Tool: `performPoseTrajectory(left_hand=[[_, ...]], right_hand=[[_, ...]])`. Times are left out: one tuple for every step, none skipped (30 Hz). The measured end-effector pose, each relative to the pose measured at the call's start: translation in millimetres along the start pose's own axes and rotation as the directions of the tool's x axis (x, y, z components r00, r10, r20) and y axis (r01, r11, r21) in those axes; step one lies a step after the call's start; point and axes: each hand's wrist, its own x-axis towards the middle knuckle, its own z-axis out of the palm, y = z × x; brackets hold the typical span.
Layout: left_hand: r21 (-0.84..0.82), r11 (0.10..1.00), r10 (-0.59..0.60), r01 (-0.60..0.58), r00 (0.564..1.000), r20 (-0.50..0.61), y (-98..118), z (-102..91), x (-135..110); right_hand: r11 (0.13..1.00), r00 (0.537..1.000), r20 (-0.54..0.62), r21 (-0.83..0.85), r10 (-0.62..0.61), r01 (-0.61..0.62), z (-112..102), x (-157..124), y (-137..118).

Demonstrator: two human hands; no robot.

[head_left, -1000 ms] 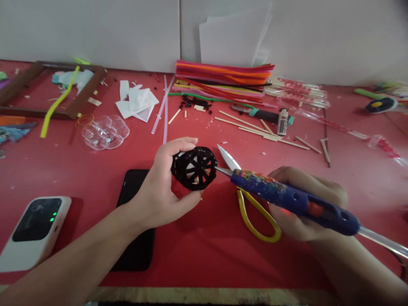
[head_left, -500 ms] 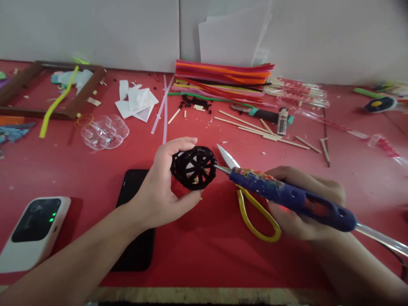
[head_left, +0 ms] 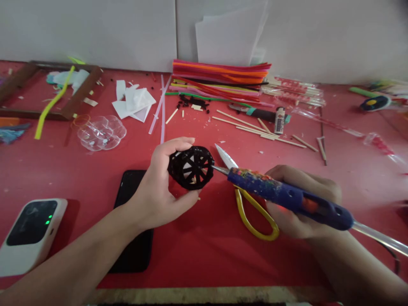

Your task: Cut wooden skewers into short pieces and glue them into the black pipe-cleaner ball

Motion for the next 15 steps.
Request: performPoseTrajectory(left_hand=[[0.0,1.0,-0.001,0.001,1.0,0.0,-0.1,-0.1,-0.3],[-0.004,1.0,0.002,-0.002,1.0,-0.002,-0.3,-0.1,-0.6],[-0.009,1.0,0.005,-0.005,1.0,-0.004,-0.6,-0.1,-0.8],[-0.013,1.0,0.004,-0.004,1.0,-0.006,-0.9,0.0,-0.9],[-0.016,1.0,0.004,-0.004,1.0,-0.009,-1.2,0.1,-0.9],[-0.019,1.0,0.006,-0.006,1.0,-0.011,-1.4,0.3,-0.9],[-0.018,1.0,0.004,-0.005,1.0,-0.011,-1.4,0.4,-0.8],[-0.015,1.0,0.001,-0.001,1.0,-0.009,-1.3,0.5,-0.7],[-0.013,1.0,-0.001,0.001,1.0,-0.008,-1.1,0.5,-0.6],[-0.009,1.0,-0.003,0.003,1.0,-0.006,-0.7,0.4,-0.5],[-0.003,1.0,-0.005,0.005,1.0,-0.004,-0.3,0.3,-0.4],[0.005,1.0,-0.011,0.011,1.0,-0.003,0.2,0.1,-0.4],[0.01,1.0,-0.013,0.013,1.0,-0.003,0.6,0.0,-0.3],[0.012,1.0,-0.013,0.014,1.0,-0.003,1.0,-0.2,-0.2],[0.013,1.0,-0.015,0.015,1.0,-0.002,1.2,-0.3,-0.1]], right_hand=[[1.0,1.0,0.001,0.008,-0.005,0.005,0.2,0.0,0.0],[1.0,1.0,0.0,0.018,-0.01,0.01,0.4,-0.1,0.0],[1.0,1.0,0.003,0.024,-0.011,0.011,0.6,-0.3,0.0],[1.0,1.0,0.008,0.028,-0.014,0.014,0.8,-0.6,-0.1],[0.999,1.0,0.009,0.027,-0.02,0.019,0.9,-0.8,-0.3],[1.0,1.0,0.009,0.022,-0.02,0.02,0.9,-1.0,-0.5],[1.0,1.0,0.003,0.018,-0.02,0.02,0.8,-1.1,-0.8],[1.0,1.0,-0.005,0.015,-0.019,0.019,0.7,-0.9,-1.1],[1.0,1.0,-0.013,0.015,-0.015,0.015,0.6,-0.6,-1.4],[1.0,1.0,-0.019,0.016,-0.009,0.009,0.5,-0.1,-1.6],[1.0,1.0,-0.023,0.018,-0.005,0.005,0.4,0.4,-1.8],[1.0,1.0,-0.027,0.017,-0.001,0.002,0.5,0.8,-2.0],[1.0,1.0,-0.028,0.014,0.001,0.0,0.6,1.2,-2.1],[1.0,1.0,-0.024,0.009,0.002,-0.002,0.8,1.4,-2.1],[1.0,1.0,-0.025,0.004,0.002,-0.002,1.1,1.5,-2.1]])
